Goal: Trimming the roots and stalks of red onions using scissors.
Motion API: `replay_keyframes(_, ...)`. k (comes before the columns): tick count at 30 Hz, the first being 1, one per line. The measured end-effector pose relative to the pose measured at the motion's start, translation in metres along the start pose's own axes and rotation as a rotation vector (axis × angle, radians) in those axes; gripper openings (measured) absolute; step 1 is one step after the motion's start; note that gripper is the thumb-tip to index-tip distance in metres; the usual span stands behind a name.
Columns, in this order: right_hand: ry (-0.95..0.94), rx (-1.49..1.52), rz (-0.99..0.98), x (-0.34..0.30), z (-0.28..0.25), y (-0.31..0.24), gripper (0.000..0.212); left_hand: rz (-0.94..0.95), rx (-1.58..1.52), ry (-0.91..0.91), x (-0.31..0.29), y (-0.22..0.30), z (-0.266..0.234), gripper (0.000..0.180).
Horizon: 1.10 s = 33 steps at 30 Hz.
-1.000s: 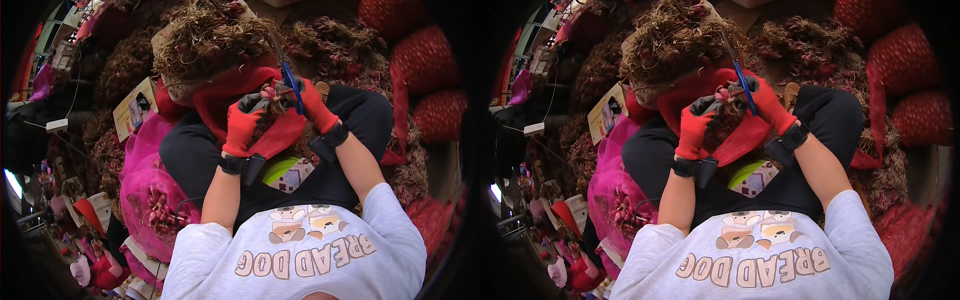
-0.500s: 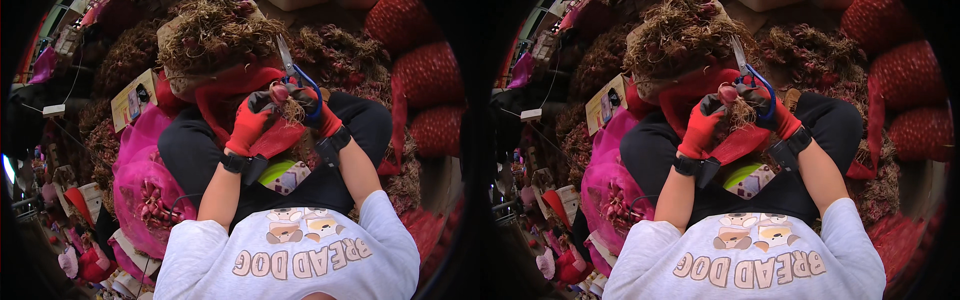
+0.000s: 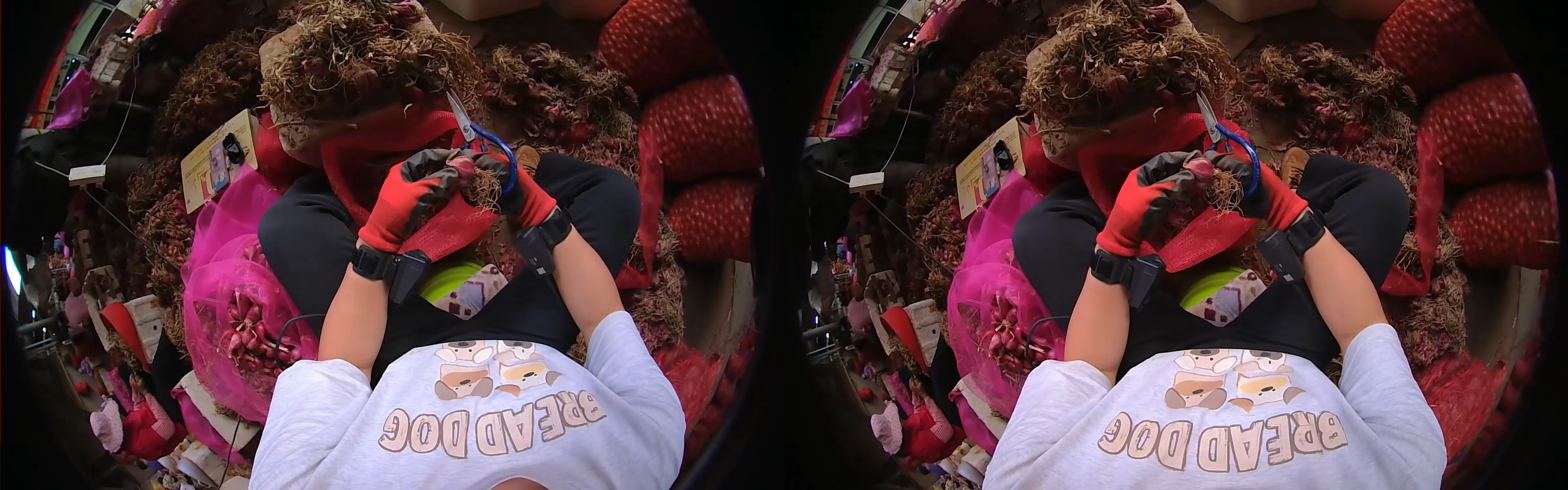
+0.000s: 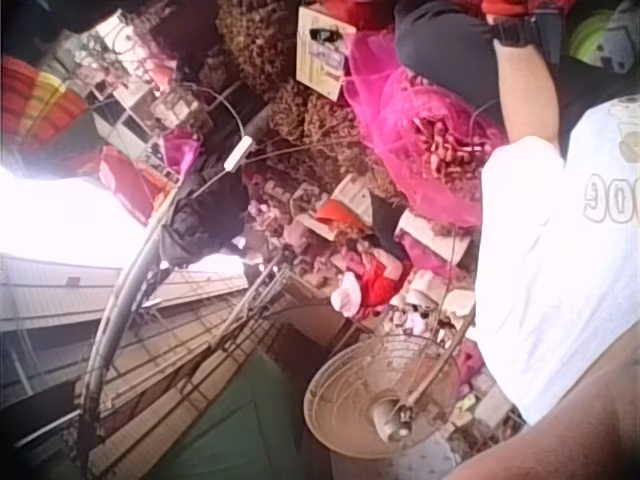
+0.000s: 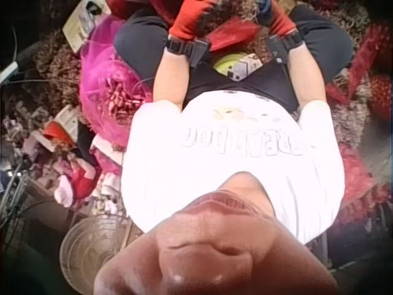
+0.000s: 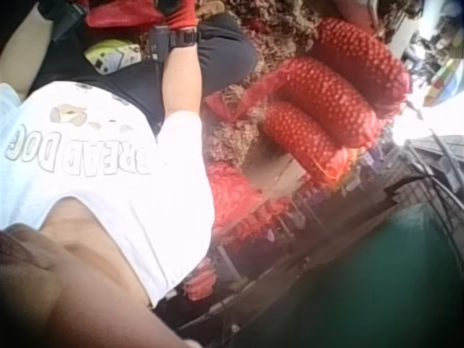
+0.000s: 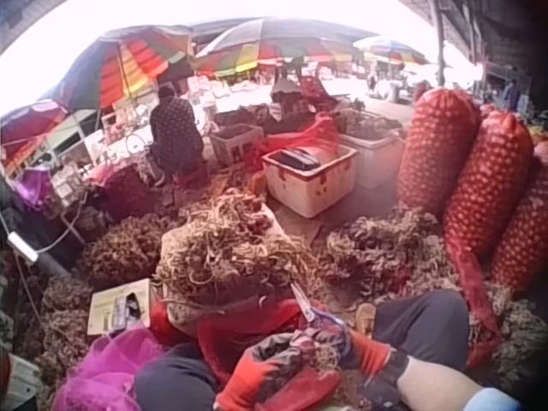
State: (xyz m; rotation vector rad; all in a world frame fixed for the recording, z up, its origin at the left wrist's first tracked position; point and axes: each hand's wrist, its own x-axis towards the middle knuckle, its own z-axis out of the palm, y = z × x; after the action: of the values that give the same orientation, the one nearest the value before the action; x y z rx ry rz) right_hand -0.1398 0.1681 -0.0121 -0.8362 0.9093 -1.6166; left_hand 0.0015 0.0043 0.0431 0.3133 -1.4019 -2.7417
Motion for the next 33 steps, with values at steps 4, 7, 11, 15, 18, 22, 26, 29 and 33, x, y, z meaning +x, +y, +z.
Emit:
replay_keyframes(4, 0.138, 0.319, 0.208, 0.001, -0.002, 0.004, 0.030, -0.008, 0.101, -0.003, 0.001, -0.002, -0.004, 0.025)
replay_keyframes(7, 0.184, 0.290, 0.264, 0.003, 0.007, -0.003, 0.028, -0.005, 0.213, 0.062, -0.001, -0.004, 0.000, 0.017)
replay_keyframes(11, 0.009, 0.290, 0.208, 0.008, 0.001, 0.002, 0.024, -0.139, 0.147, 0.054, -0.001, -0.006, -0.006, 0.013)
replay_keyframes(15, 0.415, 0.109, 0.158, 0.016, 0.010, 0.004, 0.022, -0.144, -0.131, 0.178, 0.001, -0.017, -0.017, 0.012)
replay_keyframes(18, 0.421, -0.108, 0.115, 0.020, 0.039, -0.021, 0.028, 0.197, 0.489, 0.180, 0.003, -0.032, -0.036, 0.016)
replay_keyframes(22, 0.410, -0.096, 0.072, 0.016, 0.041, -0.025, 0.044, -0.053, 0.002, 0.254, 0.006, -0.019, -0.011, 0.017)
replay_keyframes(26, 0.408, -0.093, 0.061, 0.016, 0.039, -0.028, 0.041, -0.002, 0.093, 0.230, 0.006, -0.017, -0.008, 0.015)
replay_keyframes(29, 0.481, -0.321, 0.019, 0.013, 0.031, -0.016, 0.035, -0.070, 0.063, 0.243, 0.005, -0.017, -0.007, 0.012)
replay_keyframes(33, 0.446, -0.918, -0.153, 0.019, 0.046, -0.025, 0.038, 0.458, 0.636, 0.152, 0.011, -0.044, -0.028, 0.013)
